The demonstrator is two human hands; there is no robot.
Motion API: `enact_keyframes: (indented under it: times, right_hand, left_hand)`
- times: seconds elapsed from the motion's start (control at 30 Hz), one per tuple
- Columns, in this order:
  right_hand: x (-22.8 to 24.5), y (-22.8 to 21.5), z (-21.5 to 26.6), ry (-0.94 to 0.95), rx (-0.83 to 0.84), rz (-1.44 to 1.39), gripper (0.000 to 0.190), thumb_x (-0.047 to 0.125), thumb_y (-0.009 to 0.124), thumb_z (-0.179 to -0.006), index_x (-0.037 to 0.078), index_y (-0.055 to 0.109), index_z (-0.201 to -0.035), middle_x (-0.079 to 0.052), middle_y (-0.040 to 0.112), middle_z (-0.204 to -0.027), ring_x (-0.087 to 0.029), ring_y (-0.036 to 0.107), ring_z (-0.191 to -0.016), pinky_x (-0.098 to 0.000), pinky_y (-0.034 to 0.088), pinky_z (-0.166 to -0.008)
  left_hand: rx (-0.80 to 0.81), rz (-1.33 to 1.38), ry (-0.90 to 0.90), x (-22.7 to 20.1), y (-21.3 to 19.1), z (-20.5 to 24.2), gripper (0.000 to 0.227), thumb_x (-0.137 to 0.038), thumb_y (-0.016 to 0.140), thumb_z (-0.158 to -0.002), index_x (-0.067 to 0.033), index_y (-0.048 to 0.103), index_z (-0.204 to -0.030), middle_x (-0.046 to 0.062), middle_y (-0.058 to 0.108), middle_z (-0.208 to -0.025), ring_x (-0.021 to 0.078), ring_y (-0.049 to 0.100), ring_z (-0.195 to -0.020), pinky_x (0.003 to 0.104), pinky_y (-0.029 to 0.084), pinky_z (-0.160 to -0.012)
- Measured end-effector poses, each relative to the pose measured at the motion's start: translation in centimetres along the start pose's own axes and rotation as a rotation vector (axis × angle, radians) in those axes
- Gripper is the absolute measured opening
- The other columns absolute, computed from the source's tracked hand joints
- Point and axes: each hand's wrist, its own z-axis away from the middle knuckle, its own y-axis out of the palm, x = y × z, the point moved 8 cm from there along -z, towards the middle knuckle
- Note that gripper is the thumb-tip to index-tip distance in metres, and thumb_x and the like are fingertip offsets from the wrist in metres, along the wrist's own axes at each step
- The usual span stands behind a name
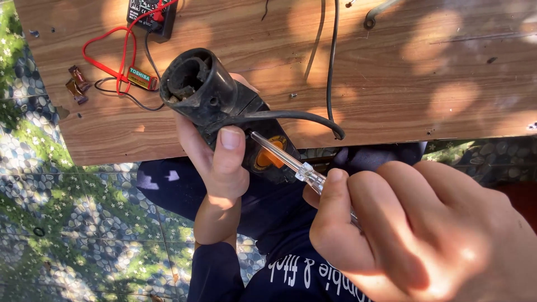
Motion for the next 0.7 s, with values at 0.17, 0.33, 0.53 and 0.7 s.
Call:
enact_keyframes:
  times: [0.17,0.33,0.53,0.7]
  right_hand:
    - [-3.5,1.6,0.1,0.486,0.038,-0.64,0.024,0.012,0.082,-0.083,0.002,0.06,-0.085,-0.003,0.071,-0.063,-0.019,0.063,-0.037,-0.0406,0.044,-0.034]
    - [-4.0,2.5,0.3,0.547,0.098,-0.67,0.034,0.019,0.082,-0.086,0.0,0.054,-0.095,-0.002,0.065,-0.049,-0.02,0.055,-0.023,-0.0386,0.041,-0.027]
    - [-1.5,1.1,0.3,0.168,0.048,-0.157,0.02,0.011,0.079,-0.091,0.007,0.06,-0.093,-0.005,0.059,-0.08,-0.017,0.055,-0.053,-0.0337,0.047,-0.048]
    - [0.2,-0.5,-0.5,0.015,-0.01,0.046,0.018,-0.01,0.077,-0.091,0.003,0.067,-0.085,-0.009,0.056,-0.071,-0.015,0.043,-0.047,-0.0271,0.03,-0.042]
  left_hand:
    - [0.025,0.032,0.025,-0.2,0.3,-0.3,0.058,-0.027,0.063,-0.097,-0.0119,0.04,-0.149,0.017,0.058,-0.126,0.0246,0.058,-0.102,0.037,0.052,-0.094]
    - [-0.036,-0.021,0.018,0.4,-0.9,0.3,0.062,-0.024,0.062,-0.096,-0.0117,0.038,-0.153,0.016,0.058,-0.133,0.0232,0.057,-0.11,0.038,0.049,-0.104]
    - [0.03,0.018,0.059,0.1,0.2,-0.5,0.055,-0.024,0.062,-0.098,-0.0133,0.04,-0.148,0.015,0.058,-0.122,0.0215,0.054,-0.101,0.035,0.048,-0.093]
    - [0.048,0.02,0.042,0.1,0.1,-0.2,0.056,-0.021,0.06,-0.098,-0.0128,0.039,-0.149,0.015,0.057,-0.124,0.0204,0.053,-0.1,0.034,0.047,-0.092]
